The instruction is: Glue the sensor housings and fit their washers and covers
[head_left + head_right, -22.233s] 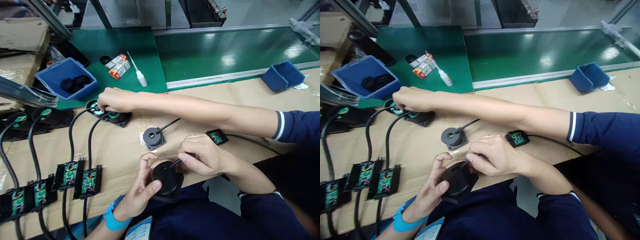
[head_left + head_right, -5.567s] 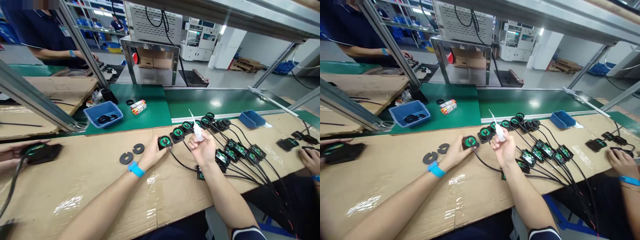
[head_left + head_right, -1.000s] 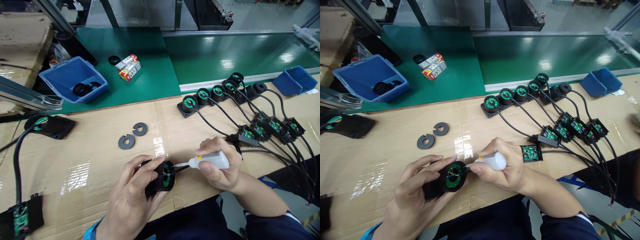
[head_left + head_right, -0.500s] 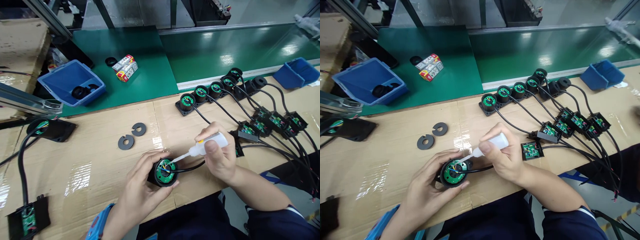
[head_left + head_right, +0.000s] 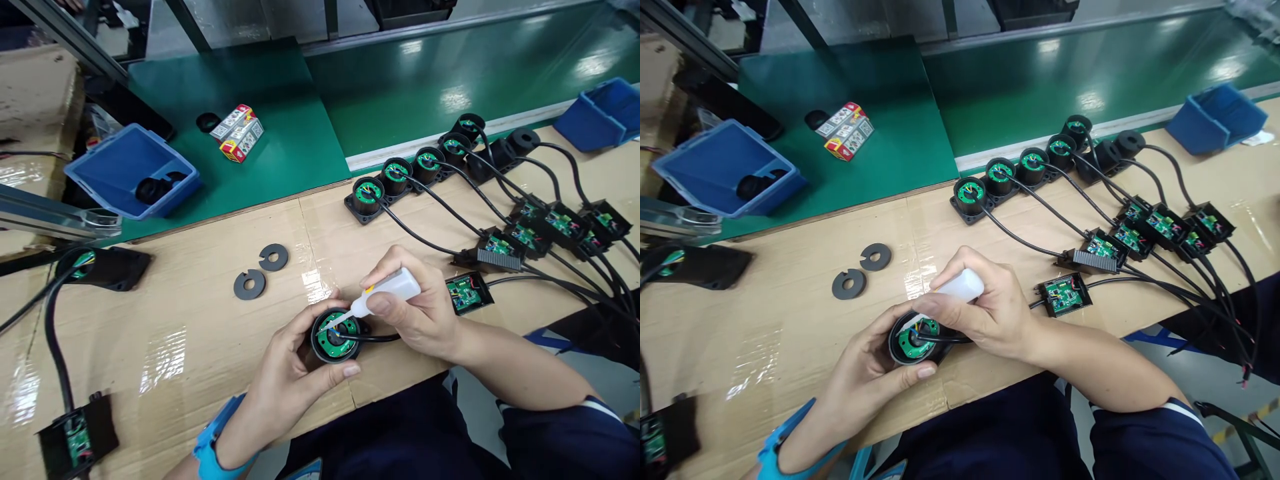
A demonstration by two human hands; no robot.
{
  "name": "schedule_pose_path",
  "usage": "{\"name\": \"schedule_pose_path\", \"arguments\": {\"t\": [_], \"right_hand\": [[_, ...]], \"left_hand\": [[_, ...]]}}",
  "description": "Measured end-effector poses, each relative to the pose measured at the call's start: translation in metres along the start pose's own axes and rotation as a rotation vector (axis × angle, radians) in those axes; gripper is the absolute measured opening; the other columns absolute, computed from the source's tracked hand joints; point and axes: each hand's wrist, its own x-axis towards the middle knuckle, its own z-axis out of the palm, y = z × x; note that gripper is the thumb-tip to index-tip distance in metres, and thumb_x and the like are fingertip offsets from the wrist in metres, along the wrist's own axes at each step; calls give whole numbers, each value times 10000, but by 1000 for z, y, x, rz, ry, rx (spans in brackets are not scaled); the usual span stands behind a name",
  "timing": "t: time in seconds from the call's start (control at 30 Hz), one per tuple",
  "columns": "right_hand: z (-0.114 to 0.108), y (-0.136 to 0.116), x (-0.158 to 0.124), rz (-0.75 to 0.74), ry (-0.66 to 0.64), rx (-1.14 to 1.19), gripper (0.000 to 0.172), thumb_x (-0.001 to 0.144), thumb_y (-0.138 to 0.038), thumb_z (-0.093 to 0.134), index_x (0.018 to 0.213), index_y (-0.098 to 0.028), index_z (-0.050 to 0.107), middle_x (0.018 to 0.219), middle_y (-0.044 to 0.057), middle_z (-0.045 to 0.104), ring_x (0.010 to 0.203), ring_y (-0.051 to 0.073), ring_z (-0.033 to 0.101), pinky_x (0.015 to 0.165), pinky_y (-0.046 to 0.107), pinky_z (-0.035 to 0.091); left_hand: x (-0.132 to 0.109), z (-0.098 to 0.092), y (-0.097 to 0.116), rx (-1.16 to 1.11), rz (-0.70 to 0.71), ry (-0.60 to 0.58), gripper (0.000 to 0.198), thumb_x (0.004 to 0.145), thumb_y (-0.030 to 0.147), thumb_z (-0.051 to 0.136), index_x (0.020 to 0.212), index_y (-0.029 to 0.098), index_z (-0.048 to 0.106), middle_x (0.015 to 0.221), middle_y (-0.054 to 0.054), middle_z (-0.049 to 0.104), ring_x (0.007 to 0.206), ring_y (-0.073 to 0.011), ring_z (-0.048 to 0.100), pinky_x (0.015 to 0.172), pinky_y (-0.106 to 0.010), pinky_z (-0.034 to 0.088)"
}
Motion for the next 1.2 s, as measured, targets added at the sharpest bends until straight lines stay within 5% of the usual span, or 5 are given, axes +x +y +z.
{"name": "schedule_pose_path", "arguments": {"t": [0.43,0.7,0.9,1.03,1.2], "right_hand": [[-1,1,-1,-64,73,-82,187,950,-380,717,882,-214,664,742,-37,648,588,83,574,521,209,445],[-7,8,4,136,236,84,351,938,-499,714,773,-206,610,647,-55,543,512,65,458,469,203,369],[-20,7,23,168,495,249,495,788,-647,800,714,-214,573,577,-71,474,430,48,365,381,195,271],[-28,3,28,152,554,213,528,772,-703,774,722,-226,554,553,-81,434,424,52,352,378,195,253],[-31,2,32,148,620,237,533,728,-708,792,713,-230,556,480,-96,391,399,53,312,369,193,221]], "left_hand": [[-3,-1,0,-2,12,20,582,769,423,888,1300,318,674,1299,-100,721,1236,-310,697,1022,-421,606],[5,1,-7,36,13,-8,535,763,394,893,1232,285,660,1398,-129,668,1343,-337,619,1089,-491,559],[17,-21,-11,107,89,-277,698,679,749,809,1159,258,681,1325,-167,693,1365,-388,587,1100,-565,527],[57,-30,-8,72,111,-111,537,931,695,583,1200,231,610,1186,-159,723,1138,-295,716,994,-486,592],[157,-5,-4,340,293,99,881,780,412,830,1480,179,350,1598,-219,427,1508,-341,415,1245,-544,340]]}}
